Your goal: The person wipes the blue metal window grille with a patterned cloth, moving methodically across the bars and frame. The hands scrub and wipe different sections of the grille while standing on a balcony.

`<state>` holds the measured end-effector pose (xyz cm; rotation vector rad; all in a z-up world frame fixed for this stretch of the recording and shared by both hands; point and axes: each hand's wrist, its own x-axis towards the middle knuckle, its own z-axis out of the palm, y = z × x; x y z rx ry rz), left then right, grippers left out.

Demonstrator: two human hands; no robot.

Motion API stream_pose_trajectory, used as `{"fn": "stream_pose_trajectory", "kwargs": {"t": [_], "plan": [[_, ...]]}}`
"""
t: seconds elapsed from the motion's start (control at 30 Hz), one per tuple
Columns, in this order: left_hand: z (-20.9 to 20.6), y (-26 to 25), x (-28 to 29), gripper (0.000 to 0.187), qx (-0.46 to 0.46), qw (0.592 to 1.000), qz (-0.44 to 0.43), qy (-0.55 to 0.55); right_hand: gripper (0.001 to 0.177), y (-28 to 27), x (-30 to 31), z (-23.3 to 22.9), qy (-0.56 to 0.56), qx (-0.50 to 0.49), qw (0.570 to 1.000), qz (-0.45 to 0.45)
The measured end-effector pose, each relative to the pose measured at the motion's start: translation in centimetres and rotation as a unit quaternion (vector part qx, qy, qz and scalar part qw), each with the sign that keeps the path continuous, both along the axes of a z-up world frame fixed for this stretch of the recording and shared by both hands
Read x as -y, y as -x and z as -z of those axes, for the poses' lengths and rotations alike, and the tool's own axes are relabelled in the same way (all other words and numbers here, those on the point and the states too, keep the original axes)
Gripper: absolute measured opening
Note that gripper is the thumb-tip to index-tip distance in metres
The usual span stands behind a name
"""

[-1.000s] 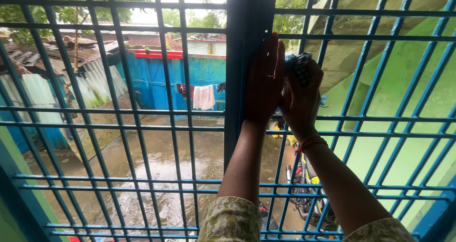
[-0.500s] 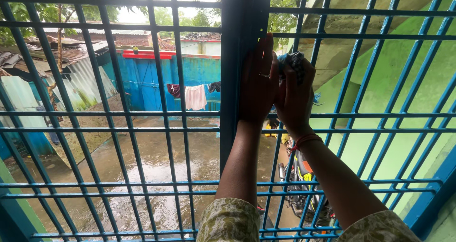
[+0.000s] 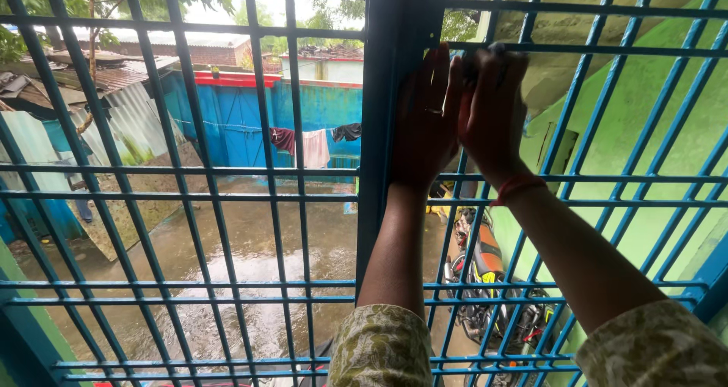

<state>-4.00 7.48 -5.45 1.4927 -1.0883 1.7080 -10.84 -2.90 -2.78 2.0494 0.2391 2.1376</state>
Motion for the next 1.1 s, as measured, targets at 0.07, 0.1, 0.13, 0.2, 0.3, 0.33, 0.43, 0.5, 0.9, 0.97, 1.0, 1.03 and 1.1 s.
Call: {"fn": "stream_pose_trajectory", "kwargs": {"t": [0.07, 0.1, 0.13, 0.2, 0.3, 0.33, 0.43, 0.5, 0.9, 0.97, 1.0, 1.03, 1.1], "plan": [[0.1, 0.2, -0.1, 0.056, -0.008, 1.000, -0.013, -0.009, 0.020, -0.2, -0.4, -0.3, -0.008, 0.018, 1.000, -0.013], [0.0, 0.2, -0.1, 0.056, -0.012, 1.000, -0.019, -0.012, 0.018, -0.2, -0.5, 0.0, 0.000, 0.027, 1.000, -0.014], [0.0, 0.3, 0.0, 0.053, -0.010, 1.000, -0.006, -0.005, 0.016, -0.2, -0.6, 0.2, 0.007, 0.036, 0.999, -0.016], [-0.2, 0.2, 0.1, 0.050, -0.007, 1.000, 0.016, 0.010, 0.015, -0.4, -0.6, 0.4, 0.008, 0.036, 0.999, -0.006], [-0.1, 0.2, 0.0, 0.039, 0.025, 0.999, 0.004, 0.029, 0.013, -1.0, -0.5, 1.3, -0.012, 0.028, 0.999, -0.013], [0.0, 0.4, 0.0, 0.036, 0.003, 1.000, -0.006, -0.001, 0.012, -1.2, -0.4, 1.8, -0.022, 0.024, 0.999, -0.018], [-0.1, 0.8, -0.7, 0.036, -0.027, 0.998, -0.021, -0.061, 0.008, -1.2, -0.3, 3.1, -0.053, -0.009, 0.998, -0.035], [-0.1, 1.0, -1.1, 0.043, -0.001, 0.998, -0.018, -0.062, 0.009, -0.4, -0.4, 4.2, -0.051, -0.032, 0.998, -0.032], [0.1, 0.3, -0.9, 0.052, 0.051, 0.995, -0.070, -0.053, 0.041, 3.8, -1.1, 6.5, -0.007, -0.152, 0.988, -0.034], [0.2, 0.7, -1.0, 0.051, 0.021, 0.993, -0.071, -0.088, 0.044, 3.7, -1.3, 6.4, 0.006, -0.137, 0.990, -0.025], [0.2, 0.8, -1.0, 0.050, 0.006, 0.992, -0.073, -0.105, 0.042, 3.6, -1.4, 6.5, 0.009, -0.118, 0.993, -0.006], [0.1, 0.8, -0.9, 0.047, 0.029, 0.995, -0.065, -0.071, 0.041, 3.3, -1.6, 6.6, 0.011, -0.100, 0.995, 0.011], [0.1, 0.7, -0.7, 0.042, 0.077, 0.996, -0.046, -0.004, 0.043, 2.7, -1.8, 6.7, -0.006, -0.081, 0.996, 0.038]]}}
